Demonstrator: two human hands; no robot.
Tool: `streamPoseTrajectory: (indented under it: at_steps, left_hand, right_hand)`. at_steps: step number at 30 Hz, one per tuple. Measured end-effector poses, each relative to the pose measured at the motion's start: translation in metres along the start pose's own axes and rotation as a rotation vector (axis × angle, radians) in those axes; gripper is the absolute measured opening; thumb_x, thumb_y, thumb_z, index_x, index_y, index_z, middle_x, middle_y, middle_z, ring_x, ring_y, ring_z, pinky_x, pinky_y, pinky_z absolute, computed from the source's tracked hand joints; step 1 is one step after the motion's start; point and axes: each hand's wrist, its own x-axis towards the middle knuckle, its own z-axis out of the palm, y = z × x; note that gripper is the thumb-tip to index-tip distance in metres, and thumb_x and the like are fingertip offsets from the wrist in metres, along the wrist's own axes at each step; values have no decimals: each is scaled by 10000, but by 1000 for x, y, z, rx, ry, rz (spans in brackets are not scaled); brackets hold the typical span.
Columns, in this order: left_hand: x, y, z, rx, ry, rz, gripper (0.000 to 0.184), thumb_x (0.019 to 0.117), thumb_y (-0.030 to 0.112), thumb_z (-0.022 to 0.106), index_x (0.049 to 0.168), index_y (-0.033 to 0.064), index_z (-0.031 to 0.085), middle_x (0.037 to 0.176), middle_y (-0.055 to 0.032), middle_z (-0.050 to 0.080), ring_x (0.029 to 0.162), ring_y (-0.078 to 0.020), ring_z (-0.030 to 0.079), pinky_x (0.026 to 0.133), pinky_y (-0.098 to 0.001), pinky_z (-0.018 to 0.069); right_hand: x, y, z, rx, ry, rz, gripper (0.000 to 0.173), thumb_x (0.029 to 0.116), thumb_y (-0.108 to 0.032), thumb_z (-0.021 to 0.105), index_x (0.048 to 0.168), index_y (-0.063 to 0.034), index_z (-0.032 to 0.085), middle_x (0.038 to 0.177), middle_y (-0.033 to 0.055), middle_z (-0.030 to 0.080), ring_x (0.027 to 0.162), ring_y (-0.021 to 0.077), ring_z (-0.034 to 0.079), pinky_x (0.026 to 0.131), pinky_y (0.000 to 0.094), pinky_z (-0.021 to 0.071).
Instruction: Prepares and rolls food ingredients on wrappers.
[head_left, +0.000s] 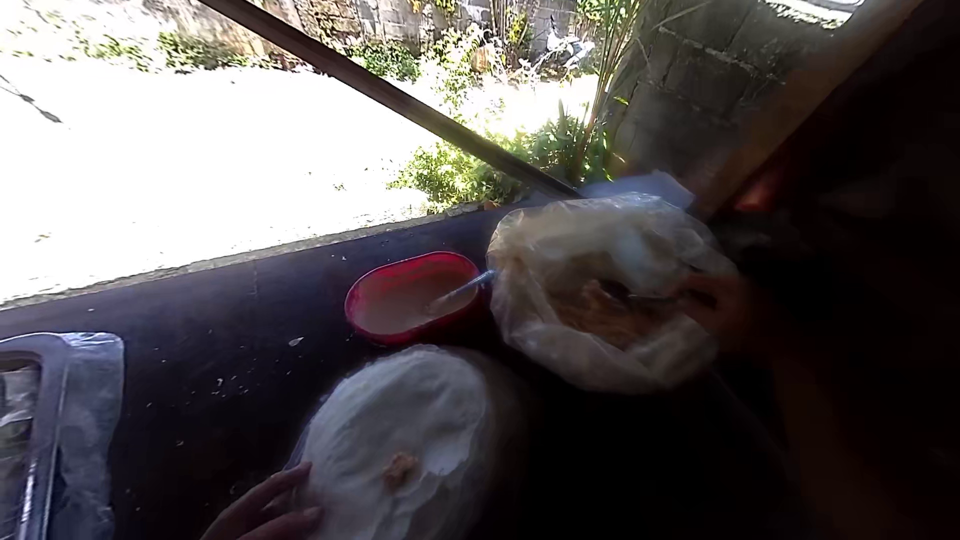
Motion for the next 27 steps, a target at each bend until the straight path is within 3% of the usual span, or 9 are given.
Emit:
streamPoseTrajectory:
  at_steps: [3,6,8,11,14,17,20,27]
  left_hand:
    - [7,4,6,36,32,29,274,876,205,753,1149,221,738,1432,-26,594,1321,-215,569,1089,-383,509]
    - [8,10,8,86,95,24,219,879,181,726,1096,204,743,1390,-42,629,1273,-216,609,1067,-375,533]
    - [8,10,8,78,97,10,195,883,161,729,1078,171,745,1377,-75,632,1235,-216,629,1031,-363,555]
    - [7,8,9,49,100,0,201,876,145,741,1076,154,750,1372,-103,629,1218,-227,639,1011,-372,571]
    - [7,8,10,49,112,1,199,874,155,745,1073,156,752,1362,-106,637,1217,-217,639,1008,-366,568]
    - [7,8,12,47,125,10,186,883,168,753,1068,153,760,1354,-110,641,1230,-228,632,1023,-384,562]
    - [8,8,12,34,120,15,185,895,193,747,1076,156,761,1356,-105,638,1246,-226,621,1038,-388,551]
    - [8,7,12,49,125,21,189,895,195,744,1080,165,765,1355,-91,640,1247,-207,620,1033,-375,554]
  right_hand:
    - [-4,3,-14,-41,17,-55,224,1019,-271,572,1089,-147,745,910,27,714,778,88,649,735,351,558]
    - [-4,-6,-11,-28,9,-140,310,1002,-350,544,1101,-126,735,907,59,710,765,109,652,693,363,554]
    - [-5,-33,-4,32,-26,-205,300,994,-313,561,1105,-84,721,920,68,710,767,83,645,698,306,547]
    - [-8,-83,20,79,-73,-386,279,1016,-312,552,1089,-124,744,931,18,722,773,30,645,694,234,548]
    - [-19,-138,51,-16,-105,-568,271,1029,-282,533,1095,-143,756,1000,33,742,863,91,690,766,297,584]
    - [-33,-168,85,-152,-83,-709,256,1021,-222,528,1098,-153,762,952,62,732,825,200,714,683,388,595]
    - [-47,-175,102,-292,-30,-808,262,999,-132,517,1096,-133,760,923,79,723,740,231,701,592,367,570]
    - [-66,-168,88,-376,50,-821,279,996,-64,518,1132,-105,758,993,94,743,832,240,715,687,350,580]
